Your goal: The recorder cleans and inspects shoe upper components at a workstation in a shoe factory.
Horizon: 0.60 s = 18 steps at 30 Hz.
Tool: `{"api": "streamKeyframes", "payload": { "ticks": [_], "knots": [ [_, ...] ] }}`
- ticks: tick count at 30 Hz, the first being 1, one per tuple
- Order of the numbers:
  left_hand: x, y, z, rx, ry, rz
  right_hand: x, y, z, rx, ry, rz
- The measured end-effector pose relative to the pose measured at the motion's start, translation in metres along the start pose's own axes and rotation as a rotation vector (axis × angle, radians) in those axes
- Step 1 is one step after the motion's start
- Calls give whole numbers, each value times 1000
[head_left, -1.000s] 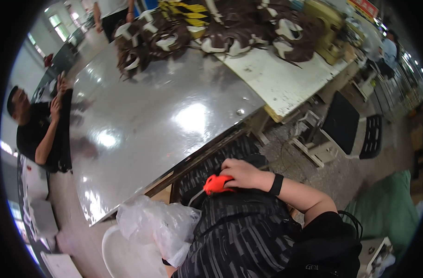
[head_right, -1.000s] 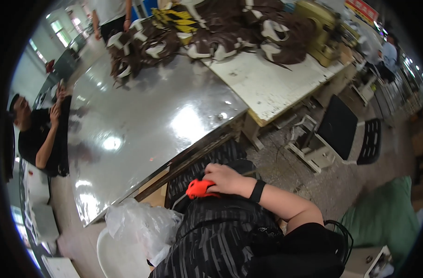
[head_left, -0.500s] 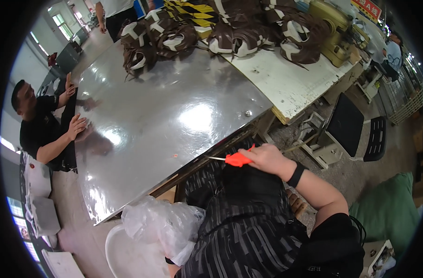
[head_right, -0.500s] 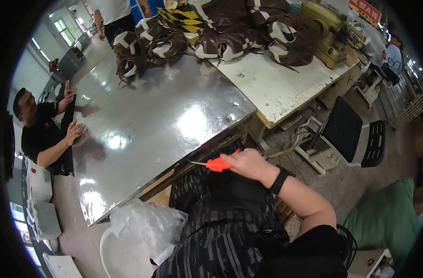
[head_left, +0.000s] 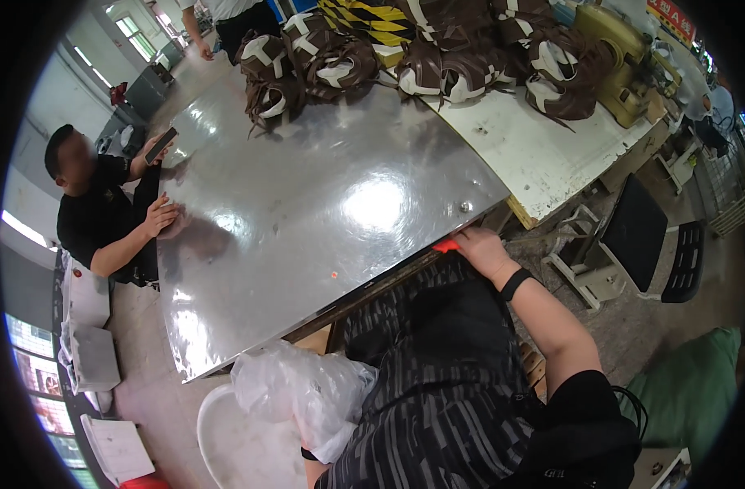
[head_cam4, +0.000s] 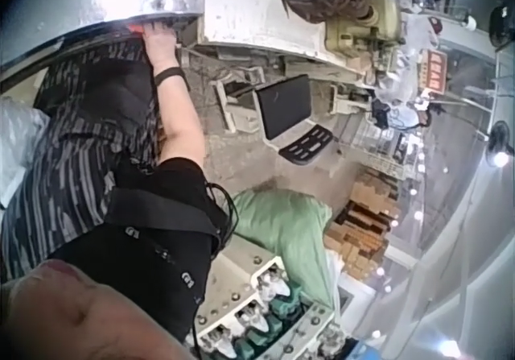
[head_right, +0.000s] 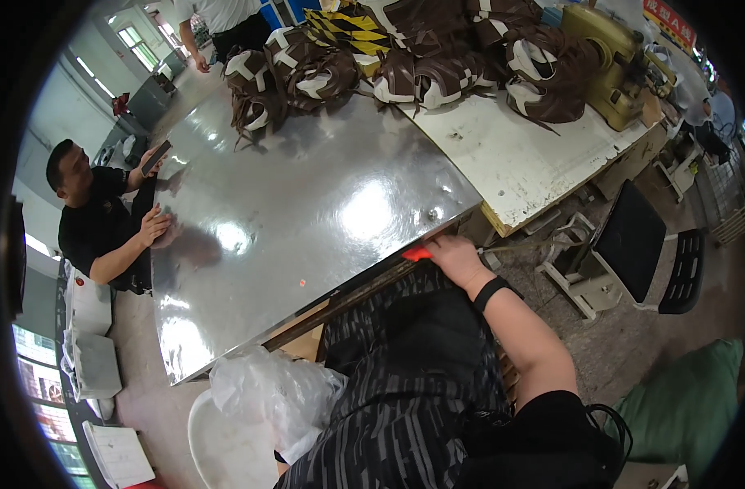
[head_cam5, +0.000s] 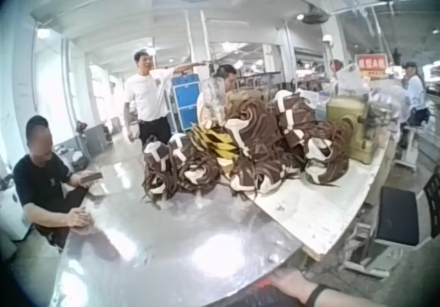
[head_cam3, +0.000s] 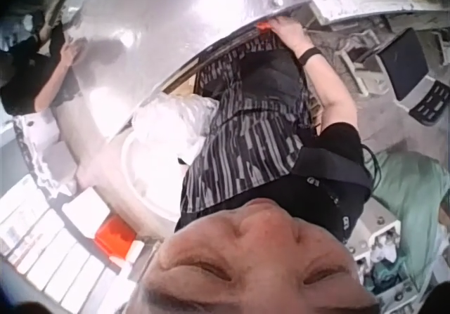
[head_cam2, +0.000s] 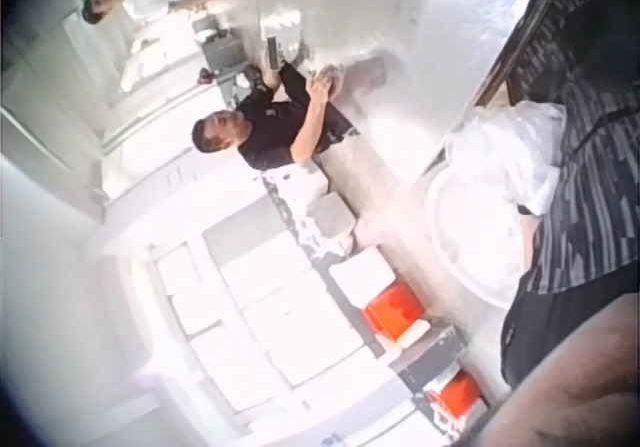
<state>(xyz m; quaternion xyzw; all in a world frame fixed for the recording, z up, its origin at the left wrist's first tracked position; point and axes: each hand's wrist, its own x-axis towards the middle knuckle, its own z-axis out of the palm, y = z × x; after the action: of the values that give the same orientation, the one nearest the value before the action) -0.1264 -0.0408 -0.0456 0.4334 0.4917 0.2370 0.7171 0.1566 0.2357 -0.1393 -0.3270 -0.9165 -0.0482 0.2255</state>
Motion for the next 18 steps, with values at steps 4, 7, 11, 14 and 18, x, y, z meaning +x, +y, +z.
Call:
{"api": "streamKeyframes", "payload": {
  "ticks": [4,7,11,14,18],
  "knots": [
    [-28,-1,0,-33,103,-29,2,-8,6,-14,-80,223],
    [-48,-1,-4,-71,245,10,-28,-14,4,9,-50,316],
    [-72,-8,2,-158,430,79,-52,-53,-35,234,-27,359],
    [-79,-17,5,-235,518,112,-40,-79,-68,581,-181,164],
    [-86,-40,15,-349,587,126,28,-154,-124,964,-272,-132]
  ]
}}
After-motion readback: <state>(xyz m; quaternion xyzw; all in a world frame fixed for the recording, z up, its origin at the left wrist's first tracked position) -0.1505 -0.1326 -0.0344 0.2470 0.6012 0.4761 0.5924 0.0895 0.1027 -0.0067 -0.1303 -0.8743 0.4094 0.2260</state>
